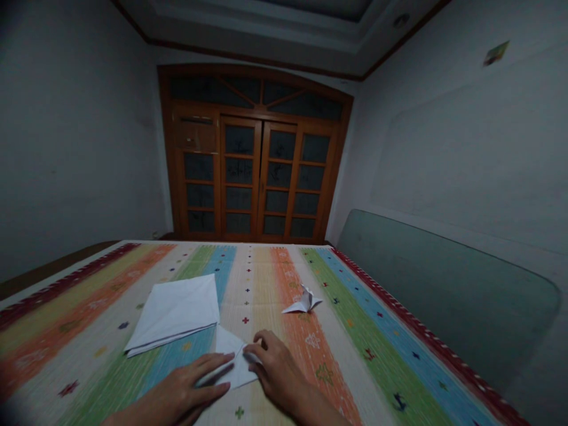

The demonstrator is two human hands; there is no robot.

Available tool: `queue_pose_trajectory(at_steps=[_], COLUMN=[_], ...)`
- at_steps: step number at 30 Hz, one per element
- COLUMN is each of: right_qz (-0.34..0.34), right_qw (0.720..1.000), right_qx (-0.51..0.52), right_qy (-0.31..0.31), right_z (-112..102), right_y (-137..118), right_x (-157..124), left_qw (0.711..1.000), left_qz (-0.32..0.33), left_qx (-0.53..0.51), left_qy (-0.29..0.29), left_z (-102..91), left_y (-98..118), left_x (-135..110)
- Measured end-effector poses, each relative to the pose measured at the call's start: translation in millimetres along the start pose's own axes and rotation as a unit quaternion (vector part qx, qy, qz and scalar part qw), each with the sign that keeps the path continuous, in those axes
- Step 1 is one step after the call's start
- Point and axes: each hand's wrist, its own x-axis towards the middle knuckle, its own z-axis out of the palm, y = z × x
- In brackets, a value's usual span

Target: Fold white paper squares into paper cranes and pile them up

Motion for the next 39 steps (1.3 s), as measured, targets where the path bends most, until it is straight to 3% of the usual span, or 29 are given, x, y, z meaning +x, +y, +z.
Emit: queue_pose_trajectory(at_steps=[5,9,11,17,23,28,32,35,39], right_qz=[-0.056,-0.046,-0.034,0.058,0.012,0.044,0.064,0.027,-0.053], right_qw=[0.996,0.987,0.986,0.995,0.994,0.985,0.984,0.990,0.990], right_qx=[-0.012,0.020,0.029,0.030,0.110,0.167,0.169,0.136,0.113], right_qy=[-0.062,-0.150,-0.164,-0.078,-0.019,0.011,0.002,-0.002,0.061], right_z=[-6.8,-14.1,-14.4,1.9,2.0,-5.3,-4.9,-2.4,3.3], right_y=[-7.1,-11.6,-10.8,4.5,7.6,2.0,4.0,5.9,7.8], right_x=[-2.2,-6.1,-7.6,-11.0,-9.4,-8.2,-7.4,-6.1,-5.1], left_qw=[0.999,1.000,1.000,1.000,0.999,0.998,0.998,0.999,0.998], left_qz=[0.010,0.011,0.011,-0.015,-0.027,-0.053,-0.046,-0.036,-0.043], left_qx=[-0.008,-0.018,-0.020,-0.006,-0.025,-0.031,-0.033,-0.038,-0.033], left_qy=[-0.035,-0.022,-0.017,-0.020,0.008,0.029,0.030,0.010,0.013], left_z=[-9.6,-8.7,-6.7,-2.9,4.6,17.0,11.1,3.1,7.0], left_y=[5.5,3.4,1.9,1.3,-3.5,-12.3,-8.8,-4.4,-8.2], left_x=[2.6,-0.2,-1.6,-3.6,-9.6,-17.7,-13.7,-7.9,-4.4])
